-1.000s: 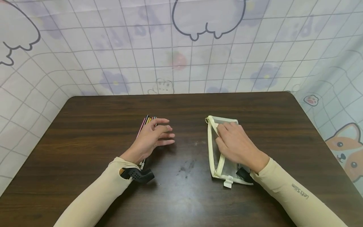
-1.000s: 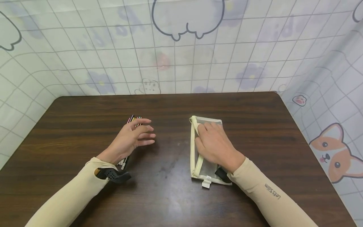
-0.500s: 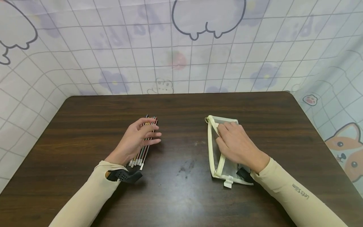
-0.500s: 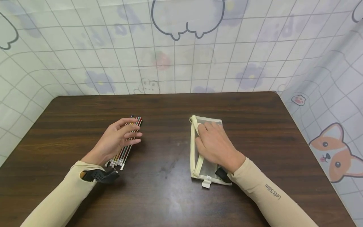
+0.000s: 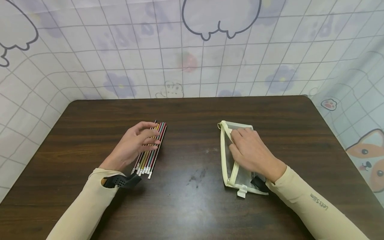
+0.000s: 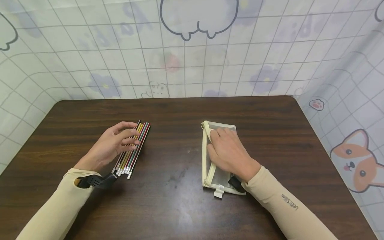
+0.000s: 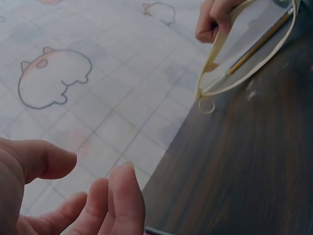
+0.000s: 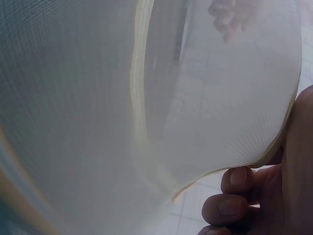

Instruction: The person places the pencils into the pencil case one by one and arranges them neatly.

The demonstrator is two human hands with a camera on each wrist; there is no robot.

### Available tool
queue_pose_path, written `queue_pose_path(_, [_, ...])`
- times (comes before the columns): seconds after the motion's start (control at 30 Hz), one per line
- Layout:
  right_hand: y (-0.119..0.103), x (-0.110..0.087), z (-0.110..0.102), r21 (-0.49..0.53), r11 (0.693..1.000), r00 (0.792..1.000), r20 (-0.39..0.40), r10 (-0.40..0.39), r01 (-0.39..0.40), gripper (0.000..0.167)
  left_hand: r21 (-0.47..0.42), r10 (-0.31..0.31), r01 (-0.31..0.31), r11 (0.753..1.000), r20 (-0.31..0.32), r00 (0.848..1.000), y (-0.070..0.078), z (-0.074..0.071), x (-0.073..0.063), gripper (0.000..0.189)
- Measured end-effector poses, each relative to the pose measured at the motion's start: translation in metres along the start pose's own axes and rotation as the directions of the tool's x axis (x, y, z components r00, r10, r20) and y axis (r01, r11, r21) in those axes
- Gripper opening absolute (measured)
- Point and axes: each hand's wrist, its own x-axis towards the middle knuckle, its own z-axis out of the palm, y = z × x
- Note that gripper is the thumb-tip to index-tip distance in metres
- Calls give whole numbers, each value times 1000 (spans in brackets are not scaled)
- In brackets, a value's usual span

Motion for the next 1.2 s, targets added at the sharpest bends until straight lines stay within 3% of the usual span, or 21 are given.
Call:
queue_pose_path(0.17, [0, 1, 0, 6, 1000, 1000, -3, -4, 4, 18, 41, 5, -5, 999, 0, 1000, -2, -15, -1, 47])
queue_pose_path(0.4, [-1, 1, 1, -1, 1000, 1000, -12, -16, 16, 18, 6, 0, 1, 1000, -93, 996, -4, -32, 0, 48])
queue_pose_path(0.67, [0, 1, 2, -7, 1000, 1000, -19, -21, 21, 18, 169, -36, 55, 984, -115, 993, -10, -43, 3, 54])
queue_pose_path(0.87, [1, 1, 2, -8, 1000, 1000, -12, -18, 18, 18, 229, -64, 91, 969, -122, 990, -14, -49, 6, 56])
queue_pose_path(1.07, [1, 0, 2, -4, 1000, 1000, -3, -12, 12, 18, 349, -65, 98, 932, -107, 992, -15, -50, 7, 52])
queue_pose_path(1.2, [1, -1, 1, -2, 1000, 1000, -3, -12, 12, 18, 377, -73, 102, 920, -92, 993, -15, -49, 7, 53])
